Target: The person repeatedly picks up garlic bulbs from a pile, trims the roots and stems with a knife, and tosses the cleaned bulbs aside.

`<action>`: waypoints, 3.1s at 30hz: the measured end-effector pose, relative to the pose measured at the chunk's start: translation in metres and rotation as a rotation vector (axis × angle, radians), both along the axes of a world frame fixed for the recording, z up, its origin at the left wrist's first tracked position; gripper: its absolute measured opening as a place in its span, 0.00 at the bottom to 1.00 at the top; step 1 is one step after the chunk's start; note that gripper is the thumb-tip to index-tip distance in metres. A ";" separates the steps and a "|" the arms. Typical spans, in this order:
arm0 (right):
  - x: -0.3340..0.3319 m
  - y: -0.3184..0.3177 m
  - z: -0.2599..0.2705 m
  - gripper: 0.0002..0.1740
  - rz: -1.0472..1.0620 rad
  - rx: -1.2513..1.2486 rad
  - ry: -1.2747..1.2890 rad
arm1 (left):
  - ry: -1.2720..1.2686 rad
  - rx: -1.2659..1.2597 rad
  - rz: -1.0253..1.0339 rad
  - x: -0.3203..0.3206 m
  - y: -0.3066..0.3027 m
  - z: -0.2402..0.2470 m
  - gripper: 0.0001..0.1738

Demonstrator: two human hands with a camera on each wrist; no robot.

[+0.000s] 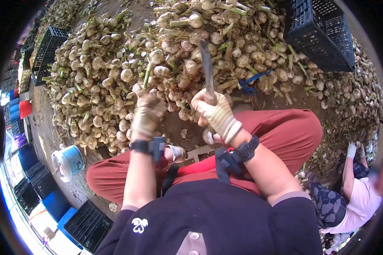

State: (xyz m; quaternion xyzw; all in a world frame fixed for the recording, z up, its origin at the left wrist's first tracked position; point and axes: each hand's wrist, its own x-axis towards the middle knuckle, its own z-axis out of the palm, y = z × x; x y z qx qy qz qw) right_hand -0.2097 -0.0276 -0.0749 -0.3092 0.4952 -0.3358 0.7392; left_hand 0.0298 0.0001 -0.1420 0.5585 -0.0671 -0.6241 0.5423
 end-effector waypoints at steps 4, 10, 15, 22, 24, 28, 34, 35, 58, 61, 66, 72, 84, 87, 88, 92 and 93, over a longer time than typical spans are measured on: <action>-0.002 -0.003 0.002 0.04 0.057 -0.016 0.018 | -0.724 0.586 -0.298 -0.059 -0.009 -0.093 0.40; 0.000 -0.016 0.005 0.02 -0.047 -0.060 -0.029 | -0.412 0.549 -0.278 -0.043 -0.011 -0.110 0.37; -0.009 -0.007 0.013 0.01 -0.056 -0.137 -0.053 | -1.022 0.443 -0.165 -0.070 -0.004 -0.072 0.32; -0.027 -0.010 0.002 0.04 -0.153 -0.079 -0.037 | -1.193 0.327 -0.487 -0.020 -0.004 -0.135 0.26; -0.023 -0.014 0.002 0.03 -0.137 -0.083 -0.049 | -1.083 0.280 -0.523 -0.017 -0.004 -0.147 0.25; -0.016 -0.018 0.006 0.02 -0.004 -0.040 0.043 | -0.923 0.114 -0.419 -0.029 0.006 -0.092 0.24; -0.008 -0.013 0.008 0.02 0.189 -0.120 0.182 | 0.123 -0.040 -0.139 -0.042 -0.001 0.021 0.16; -0.008 -0.011 0.011 0.02 0.209 -0.138 0.180 | 0.270 -0.025 -0.106 -0.047 -0.001 0.038 0.15; -0.029 0.002 0.022 0.02 0.365 -0.450 0.266 | -1.275 -0.564 -0.435 -0.059 0.004 0.158 0.12; -0.023 0.009 0.014 0.01 0.428 -0.360 0.179 | -1.138 -0.607 -0.328 -0.061 0.008 0.160 0.18; -0.017 0.009 0.033 0.02 0.416 -0.387 0.242 | -0.007 -0.280 -0.220 -0.071 0.019 0.155 0.23; -0.028 -0.001 0.050 0.09 0.516 -0.700 0.627 | -0.231 -0.240 -0.513 -0.075 0.023 0.166 0.23; -0.024 0.003 0.068 0.19 0.546 -1.026 0.694 | -0.995 -0.363 -0.704 -0.057 0.030 0.152 0.34; -0.025 0.001 0.053 0.17 0.539 -1.045 0.674 | -0.680 -0.331 -0.739 -0.052 0.035 0.146 0.32; -0.026 -0.002 0.046 0.16 0.544 -1.040 0.654 | -0.676 -0.329 -0.739 -0.053 0.035 0.149 0.32; -0.029 -0.011 0.013 0.12 0.513 -1.160 0.575 | -0.491 -0.394 -0.860 -0.053 0.038 0.155 0.29; -0.027 -0.012 0.007 0.11 0.494 -1.193 0.558 | -0.373 -0.284 -0.852 -0.054 0.037 0.155 0.29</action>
